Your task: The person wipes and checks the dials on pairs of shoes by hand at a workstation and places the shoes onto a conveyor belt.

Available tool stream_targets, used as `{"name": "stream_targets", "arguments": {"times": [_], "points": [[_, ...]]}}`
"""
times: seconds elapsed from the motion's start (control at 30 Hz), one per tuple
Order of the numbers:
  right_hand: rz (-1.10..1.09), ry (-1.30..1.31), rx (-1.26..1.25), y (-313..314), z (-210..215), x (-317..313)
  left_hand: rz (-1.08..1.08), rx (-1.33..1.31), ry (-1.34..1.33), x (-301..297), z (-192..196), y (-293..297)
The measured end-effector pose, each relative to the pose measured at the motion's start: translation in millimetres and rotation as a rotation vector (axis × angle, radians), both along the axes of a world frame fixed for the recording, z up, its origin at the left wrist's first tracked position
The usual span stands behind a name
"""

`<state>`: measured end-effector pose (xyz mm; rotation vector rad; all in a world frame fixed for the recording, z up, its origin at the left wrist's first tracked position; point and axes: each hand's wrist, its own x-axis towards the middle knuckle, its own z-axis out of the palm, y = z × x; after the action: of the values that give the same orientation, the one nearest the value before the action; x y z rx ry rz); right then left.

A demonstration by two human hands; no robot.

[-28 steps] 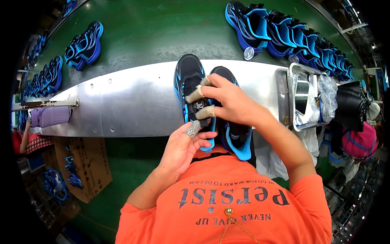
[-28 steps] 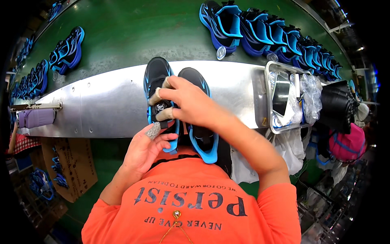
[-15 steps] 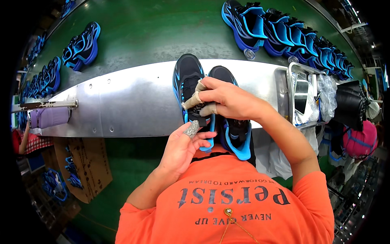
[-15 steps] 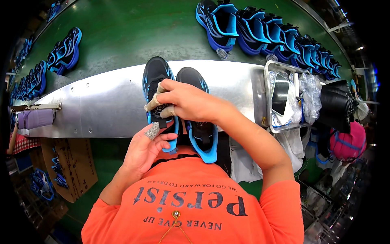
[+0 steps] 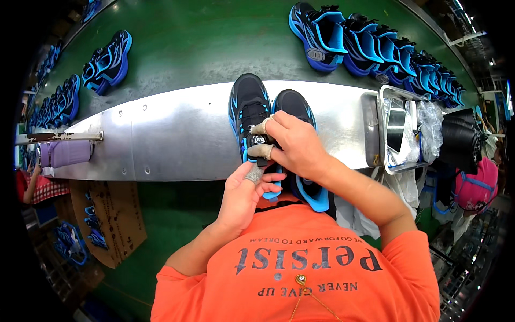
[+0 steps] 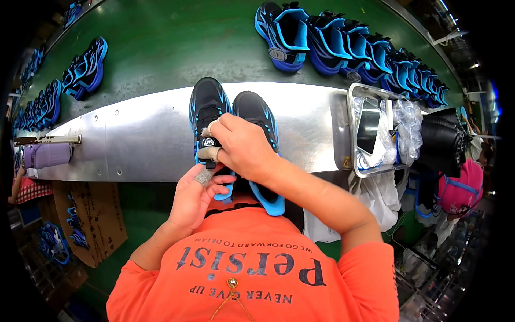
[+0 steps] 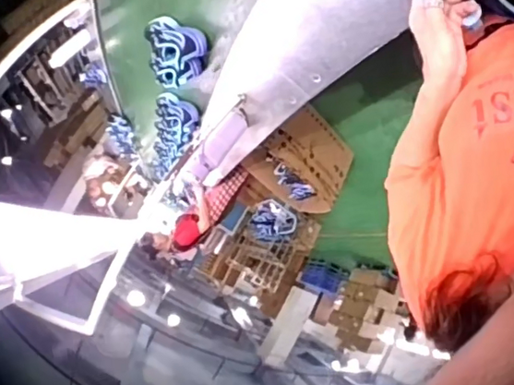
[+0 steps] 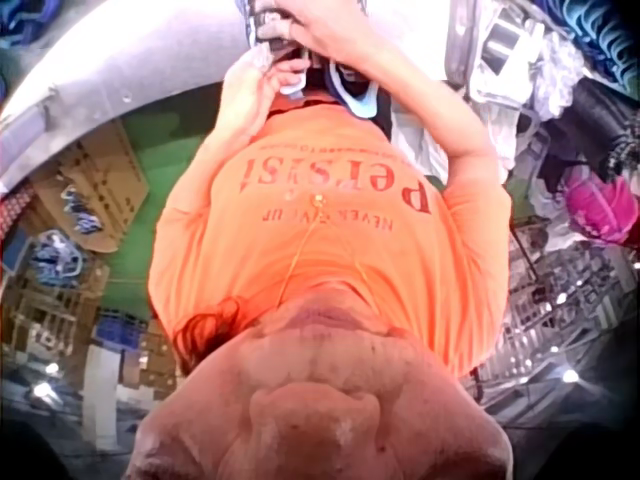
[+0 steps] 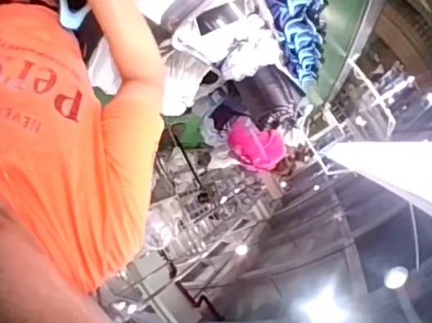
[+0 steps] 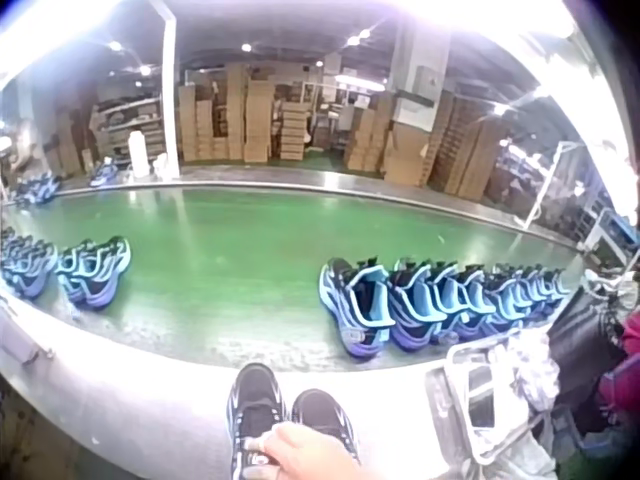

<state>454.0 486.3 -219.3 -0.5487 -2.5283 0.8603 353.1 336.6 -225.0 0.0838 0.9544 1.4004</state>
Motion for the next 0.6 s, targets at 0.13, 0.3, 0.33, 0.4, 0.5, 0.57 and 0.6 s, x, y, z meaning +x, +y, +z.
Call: {"name": "stream_targets", "arguments": {"times": [0.13, 0.3, 0.33, 0.4, 0.5, 0.57, 0.6], "points": [[-0.078, -0.004, -0.185, 8.6, 1.5, 9.5, -0.39, 0.293, 1.239, 10.1, 15.5, 2.3], [-0.179, -0.044, -0.465, 32.0, 26.8, 28.9, -0.877, 0.369, 1.779, 38.6, 25.1, 25.5], [-0.166, -0.026, -0.415, 38.4, 28.8, 33.1, -0.831, 0.458, 1.766, 42.4, 19.7, 35.4], [-0.167, 0.029, -0.41, 55.5, 30.9, 46.3, -0.833, 0.516, 1.593, 37.8, 15.3, 51.7], [-0.259, 0.028, -0.507, 87.5, 25.8, 79.8, -0.77, 0.772, 1.451, 35.5, 13.7, 44.2], [-0.416, -0.134, -0.562, 99.5, 19.1, 101.0, -1.063, 0.614, 1.491, 47.9, 30.0, 44.5], [-0.384, -0.091, -0.556, 98.0, 10.8, 101.8, -0.99, 0.475, 1.482, 61.2, 18.7, 47.2]]}}
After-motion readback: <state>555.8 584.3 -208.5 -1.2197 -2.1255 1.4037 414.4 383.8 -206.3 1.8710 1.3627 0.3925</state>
